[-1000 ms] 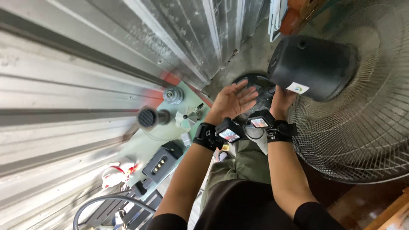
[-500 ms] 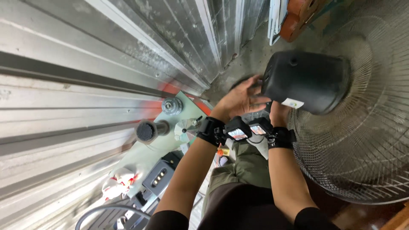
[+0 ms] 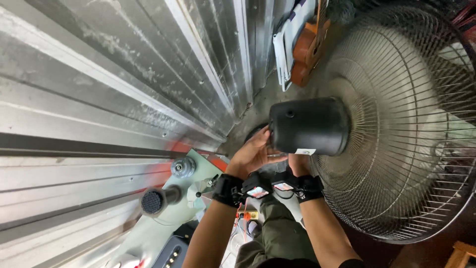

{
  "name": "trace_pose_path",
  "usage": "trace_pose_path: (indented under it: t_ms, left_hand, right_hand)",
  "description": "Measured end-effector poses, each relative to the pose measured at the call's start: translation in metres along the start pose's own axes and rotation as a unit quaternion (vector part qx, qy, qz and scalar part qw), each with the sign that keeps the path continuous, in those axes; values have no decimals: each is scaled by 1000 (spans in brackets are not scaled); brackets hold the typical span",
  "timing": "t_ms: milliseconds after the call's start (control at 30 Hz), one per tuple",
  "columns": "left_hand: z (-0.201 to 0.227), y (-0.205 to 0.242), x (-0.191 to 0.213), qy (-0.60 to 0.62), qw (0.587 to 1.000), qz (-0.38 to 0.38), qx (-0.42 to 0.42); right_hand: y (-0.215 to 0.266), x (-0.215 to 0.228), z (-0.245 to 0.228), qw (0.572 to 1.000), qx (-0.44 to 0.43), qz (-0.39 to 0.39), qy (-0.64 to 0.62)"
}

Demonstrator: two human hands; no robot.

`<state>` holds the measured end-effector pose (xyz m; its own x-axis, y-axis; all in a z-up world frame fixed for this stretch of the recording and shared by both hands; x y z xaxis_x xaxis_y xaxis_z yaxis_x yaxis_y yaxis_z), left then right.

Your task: The person moves around a cluttered workspace, handling a green plastic part, a metal coffee pot, and a small metal tool. They place the green part into the pot and then use the tool to adjust a component on a cylindrical metal object.

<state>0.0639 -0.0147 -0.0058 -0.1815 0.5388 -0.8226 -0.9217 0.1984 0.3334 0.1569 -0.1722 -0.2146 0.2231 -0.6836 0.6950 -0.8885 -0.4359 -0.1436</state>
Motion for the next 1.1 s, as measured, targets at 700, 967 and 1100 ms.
trace_pose_path:
  t_ms: [700,967,1100]
  left_hand:
    - [55,31,54,28,997,14,-72]
    - [44,36,56,47,995,-3,-82]
    - [28,34,59,64,994,2,-88]
  right_hand:
    - [-20,-159,68,976,-69,-196,69]
    - [-22,-129,29,978,6,-196,-64]
    - [-20,-118,21,979,42,-197,-34]
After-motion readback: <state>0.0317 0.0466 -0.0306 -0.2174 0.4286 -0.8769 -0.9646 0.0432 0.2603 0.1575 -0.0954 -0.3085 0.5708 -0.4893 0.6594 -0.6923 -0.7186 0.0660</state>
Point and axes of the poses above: each hand's wrist, its own y-axis away from the middle knuckle, its own x-axis out of the back of the hand, z = x × y, the point moved 7 cm from there along -y, towards the middle knuckle, and after that the axes turned 6 degrees about -y, right-handed, at the moved point
